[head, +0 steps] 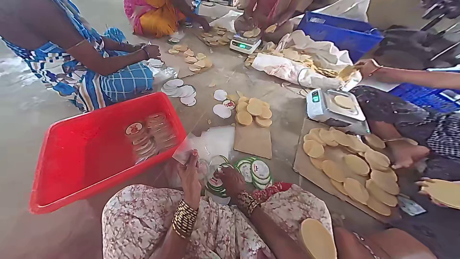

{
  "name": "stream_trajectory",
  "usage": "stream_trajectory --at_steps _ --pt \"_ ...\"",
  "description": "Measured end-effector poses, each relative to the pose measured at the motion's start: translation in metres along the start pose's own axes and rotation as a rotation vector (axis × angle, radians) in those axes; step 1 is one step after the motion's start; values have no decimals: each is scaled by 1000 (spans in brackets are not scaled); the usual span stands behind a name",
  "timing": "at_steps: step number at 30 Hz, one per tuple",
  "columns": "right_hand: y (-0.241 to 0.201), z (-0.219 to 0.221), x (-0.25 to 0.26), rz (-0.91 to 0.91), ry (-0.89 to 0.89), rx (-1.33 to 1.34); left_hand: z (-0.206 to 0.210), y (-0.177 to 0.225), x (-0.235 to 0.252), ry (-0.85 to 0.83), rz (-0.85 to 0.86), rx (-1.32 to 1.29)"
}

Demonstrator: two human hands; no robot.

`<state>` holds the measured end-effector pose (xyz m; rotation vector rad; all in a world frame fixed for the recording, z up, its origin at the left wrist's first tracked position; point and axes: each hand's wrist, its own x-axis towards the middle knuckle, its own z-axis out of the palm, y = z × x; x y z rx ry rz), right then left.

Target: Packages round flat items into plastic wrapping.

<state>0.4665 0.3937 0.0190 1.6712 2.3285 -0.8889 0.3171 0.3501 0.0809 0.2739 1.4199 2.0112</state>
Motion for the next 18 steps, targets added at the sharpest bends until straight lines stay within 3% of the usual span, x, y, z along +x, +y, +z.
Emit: stream_trajectory --at_steps 6,13,16,18 --pt "30 -12 -19 10 227 791 -1 -6 2 -33 13 -6" --pt "32 -40 -72 154 228 1454 -2 -5 2 -40 -20 3" --pt "51 -58 -109 95 218 1781 -5 -6 1 -53 -8 29" --pt "70 -74 -142 -4 276 1821 -8 -7 -2 -102 8 45"
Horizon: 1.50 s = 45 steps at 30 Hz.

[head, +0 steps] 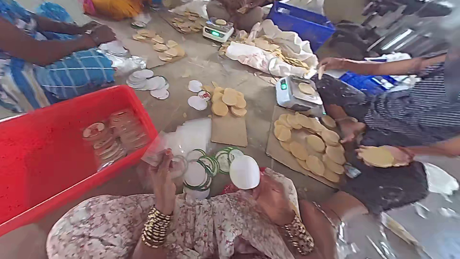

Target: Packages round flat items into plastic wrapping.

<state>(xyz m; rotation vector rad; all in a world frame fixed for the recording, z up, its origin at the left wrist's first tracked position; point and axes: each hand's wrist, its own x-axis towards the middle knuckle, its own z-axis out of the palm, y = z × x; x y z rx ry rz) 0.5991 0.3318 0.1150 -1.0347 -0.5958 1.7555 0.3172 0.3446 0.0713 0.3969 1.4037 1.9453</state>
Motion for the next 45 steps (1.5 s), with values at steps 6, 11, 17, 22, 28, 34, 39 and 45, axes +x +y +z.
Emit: stream_trajectory --at_steps 6,11,17,22,28,34,39,45 --pt "-59 -69 -76 -408 -66 -372 -1 -3 -5 -64 -13 39" --pt "-27 -83 -91 -569 48 -981 4 -11 -6 -54 -29 61" --pt "53 -14 -37 -616 -362 -1352 4 -11 -6 32 -42 123" --pt "58 52 28 1 -433 -1782 2 -8 -6 63 -43 133" --pt "91 46 93 316 -158 -1931 5 -9 -2 38 -36 88" --pt "87 41 94 324 -191 -1908 10 -9 0 17 -65 72" --pt "94 36 96 186 -300 -1999 9 -7 -2 10 -78 78" --pt "93 34 99 142 -381 -2022 8 -7 -3 22 -61 100"
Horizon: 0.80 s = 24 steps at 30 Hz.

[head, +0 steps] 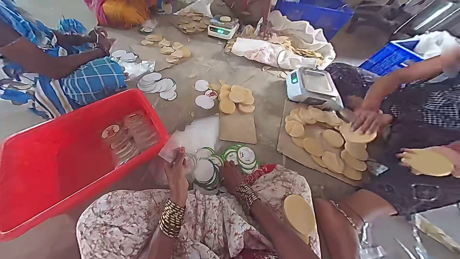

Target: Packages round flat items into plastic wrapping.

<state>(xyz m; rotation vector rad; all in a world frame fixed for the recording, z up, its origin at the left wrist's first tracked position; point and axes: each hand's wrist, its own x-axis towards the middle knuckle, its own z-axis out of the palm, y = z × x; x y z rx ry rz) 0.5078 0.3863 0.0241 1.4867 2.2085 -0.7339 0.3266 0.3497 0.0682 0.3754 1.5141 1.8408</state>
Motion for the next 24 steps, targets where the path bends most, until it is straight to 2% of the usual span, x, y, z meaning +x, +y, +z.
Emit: stream_trajectory --at_steps 2,4,5,6,8,10,13,17,20,22,24 --pt "1 -11 -13 -2 65 77 -1 2 -1 12 12 12" --pt "9 -29 -42 -24 226 218 -3 1 -3 19 19 19" --pt "18 -33 -62 -87 394 271 -4 0 -2 15 20 21" --pt "29 -34 -80 -171 635 291 -5 -2 -2 8 25 16" --pt "56 -32 -113 -266 1053 234 -6 -3 -1 -20 50 -2" --pt "82 -27 -150 -225 1258 153 -5 -1 -4 -49 51 8" --pt "113 3 -198 -112 1246 -8 -3 1 -9 -65 24 26" --pt "136 60 -226 -133 943 -62 1 -2 -11 -53 -6 52" --pt "136 56 -234 -60 992 76 0 -4 -14 -92 -3 76" --pt "131 41 -228 119 1031 159 -1 -5 -18 -134 2 110" --pt "127 23 -222 353 829 311 -3 -7 -21 -180 12 146"
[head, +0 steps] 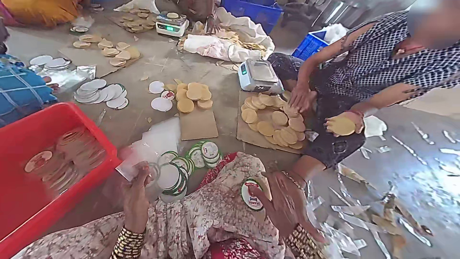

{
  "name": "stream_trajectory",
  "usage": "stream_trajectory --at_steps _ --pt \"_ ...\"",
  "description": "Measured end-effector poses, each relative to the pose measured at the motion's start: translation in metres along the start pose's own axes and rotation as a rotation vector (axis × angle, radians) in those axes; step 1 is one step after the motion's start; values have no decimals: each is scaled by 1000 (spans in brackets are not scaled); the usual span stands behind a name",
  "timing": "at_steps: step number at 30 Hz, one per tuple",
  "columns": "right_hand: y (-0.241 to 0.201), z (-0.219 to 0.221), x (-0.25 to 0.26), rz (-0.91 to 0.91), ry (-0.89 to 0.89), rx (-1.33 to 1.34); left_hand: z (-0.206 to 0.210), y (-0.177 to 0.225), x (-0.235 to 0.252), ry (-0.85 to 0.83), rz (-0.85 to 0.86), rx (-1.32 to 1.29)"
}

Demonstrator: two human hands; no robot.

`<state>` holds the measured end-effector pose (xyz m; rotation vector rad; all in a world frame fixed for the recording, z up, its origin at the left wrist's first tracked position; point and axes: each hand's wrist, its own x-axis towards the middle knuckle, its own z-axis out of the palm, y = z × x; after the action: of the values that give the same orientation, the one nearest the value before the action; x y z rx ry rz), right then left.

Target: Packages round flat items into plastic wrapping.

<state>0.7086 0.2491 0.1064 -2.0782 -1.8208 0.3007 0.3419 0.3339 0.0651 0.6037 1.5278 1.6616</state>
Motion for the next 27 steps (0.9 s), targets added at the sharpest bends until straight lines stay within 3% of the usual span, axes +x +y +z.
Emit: stream_trajectory --at_steps 3,7,10,15,18,22,27 --pt "-2 -2 19 294 -321 50 -4 -6 -3 -43 12 28" --pt "-3 -8 22 369 -478 256 -5 -4 -7 -54 -2 65" --pt "-5 -17 16 376 -359 592 -6 -7 -7 -74 12 66" --pt "-2 -19 4 86 181 1054 -5 -4 -11 -65 15 46" --pt "16 -5 3 30 194 997 -3 -5 -10 -69 35 39" --pt "25 9 3 92 141 737 -5 -7 -9 -65 42 44" --pt "11 -8 2 178 234 996 -6 -5 -11 -61 30 53"
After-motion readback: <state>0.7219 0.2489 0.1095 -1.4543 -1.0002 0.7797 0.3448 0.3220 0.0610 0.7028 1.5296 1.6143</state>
